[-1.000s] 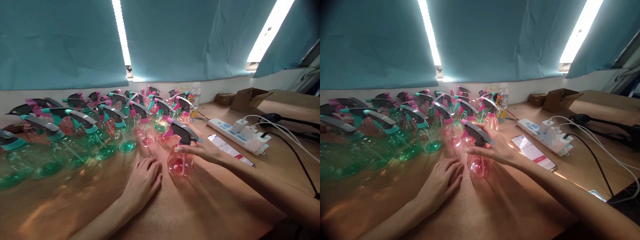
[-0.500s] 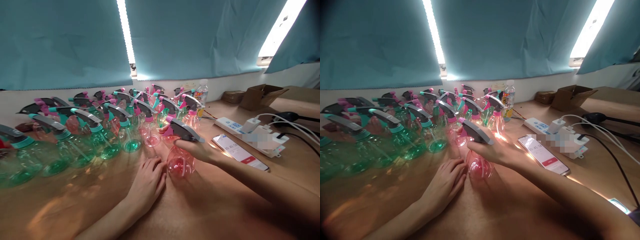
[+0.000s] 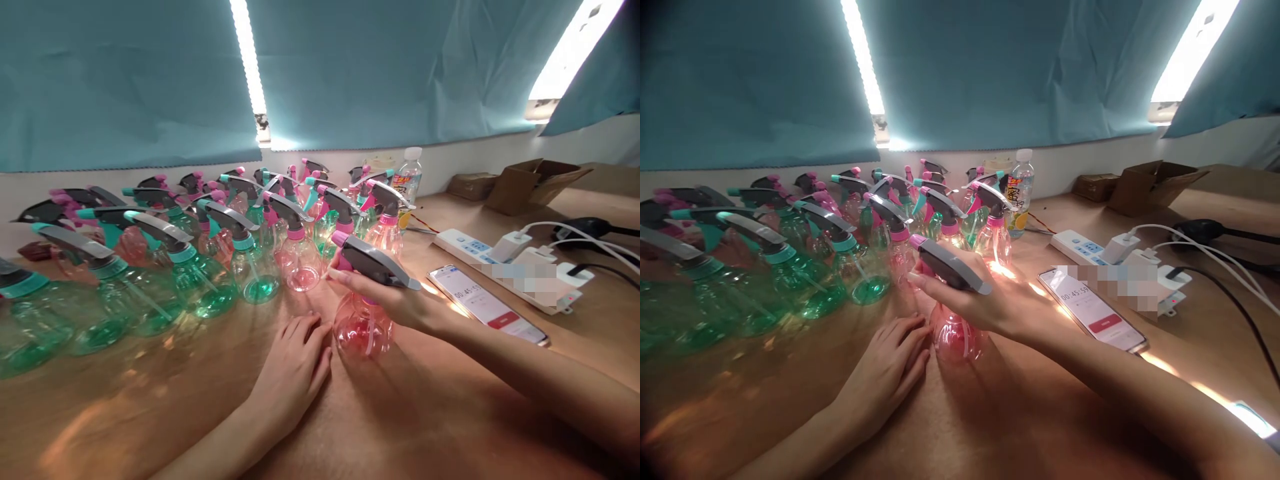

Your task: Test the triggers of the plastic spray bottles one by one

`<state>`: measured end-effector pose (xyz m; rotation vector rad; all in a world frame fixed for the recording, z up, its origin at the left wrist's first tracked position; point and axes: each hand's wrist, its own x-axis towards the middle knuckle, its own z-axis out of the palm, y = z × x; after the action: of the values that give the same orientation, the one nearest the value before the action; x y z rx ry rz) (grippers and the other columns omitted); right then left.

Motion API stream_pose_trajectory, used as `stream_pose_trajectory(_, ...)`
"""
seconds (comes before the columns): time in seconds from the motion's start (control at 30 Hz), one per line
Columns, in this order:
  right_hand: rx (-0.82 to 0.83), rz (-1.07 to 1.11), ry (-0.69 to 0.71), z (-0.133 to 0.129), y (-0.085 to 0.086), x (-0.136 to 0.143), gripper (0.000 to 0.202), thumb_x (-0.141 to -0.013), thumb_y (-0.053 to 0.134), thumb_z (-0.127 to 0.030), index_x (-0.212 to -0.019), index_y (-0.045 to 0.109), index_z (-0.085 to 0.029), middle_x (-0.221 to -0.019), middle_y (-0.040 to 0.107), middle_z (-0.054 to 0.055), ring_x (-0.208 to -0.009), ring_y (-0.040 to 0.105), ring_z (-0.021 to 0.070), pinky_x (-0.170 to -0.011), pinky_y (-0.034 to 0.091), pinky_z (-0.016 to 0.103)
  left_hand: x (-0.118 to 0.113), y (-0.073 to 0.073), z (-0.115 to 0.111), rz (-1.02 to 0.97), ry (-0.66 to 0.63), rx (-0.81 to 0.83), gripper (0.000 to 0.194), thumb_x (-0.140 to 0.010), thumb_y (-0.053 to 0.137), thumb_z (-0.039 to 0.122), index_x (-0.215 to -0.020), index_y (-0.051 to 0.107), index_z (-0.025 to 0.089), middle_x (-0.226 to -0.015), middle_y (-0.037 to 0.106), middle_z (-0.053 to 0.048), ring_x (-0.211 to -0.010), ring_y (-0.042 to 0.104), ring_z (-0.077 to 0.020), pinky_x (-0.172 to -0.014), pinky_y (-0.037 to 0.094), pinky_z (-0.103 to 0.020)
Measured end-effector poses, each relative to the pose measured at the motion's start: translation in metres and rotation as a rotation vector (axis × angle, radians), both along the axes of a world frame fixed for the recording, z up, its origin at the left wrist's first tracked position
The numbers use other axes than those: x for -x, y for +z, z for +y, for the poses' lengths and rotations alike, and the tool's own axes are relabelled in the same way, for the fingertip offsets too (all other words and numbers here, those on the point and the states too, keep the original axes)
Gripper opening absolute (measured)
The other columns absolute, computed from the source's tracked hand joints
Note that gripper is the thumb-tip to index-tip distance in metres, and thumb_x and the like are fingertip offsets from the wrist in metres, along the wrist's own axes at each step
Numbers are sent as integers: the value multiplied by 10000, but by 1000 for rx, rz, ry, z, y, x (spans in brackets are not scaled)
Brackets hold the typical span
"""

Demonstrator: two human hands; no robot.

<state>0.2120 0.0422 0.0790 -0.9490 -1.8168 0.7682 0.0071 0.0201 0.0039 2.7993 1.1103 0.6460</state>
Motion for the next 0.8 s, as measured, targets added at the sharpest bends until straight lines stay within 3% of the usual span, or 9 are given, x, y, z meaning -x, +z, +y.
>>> stream_pose_trajectory(0.23,-29,-20,-104,-2,-3,-2,237,-889,567,-487,-836,610,-260,-693,518,-14,-650,482,144,-553,391,283,0,-1,1,-13,-5,-6,272,-954,432,173,-1182,580,171,-1217,596,-136,-1166,540,-304,-966,464,-512)
stream_pose_trajectory(0.37,-5,13,-39,0,0,-3,227,-907,556,-421,-774,572,-239,-725,535,-13,-693,520,144,-603,413,286,0,-1,1,-8,4,16,273,-953,441,178,-1191,576,163,-1216,586,-141,-1166,536,-303,-974,462,-508)
stream_pose_trajectory(0.5,31,65,12,2,4,-1,89,-896,554,-291,-905,623,-236,-817,602,7,-857,586,187,-733,467,327,0,0,1,-4,27,25,281,-945,465,195,-1194,586,147,-1227,578,-151,-1170,534,-317,-985,456,-519)
stream_pose_trajectory(0.8,62,217,-6,1,-2,4,252,-836,574,-196,-1069,668,-213,-1091,707,46,-1036,655,212,-888,537,376,1,-2,0,6,44,34,287,-953,465,221,-1201,593,152,-1264,579,-152,-1206,519,-319,-1018,435,-524)
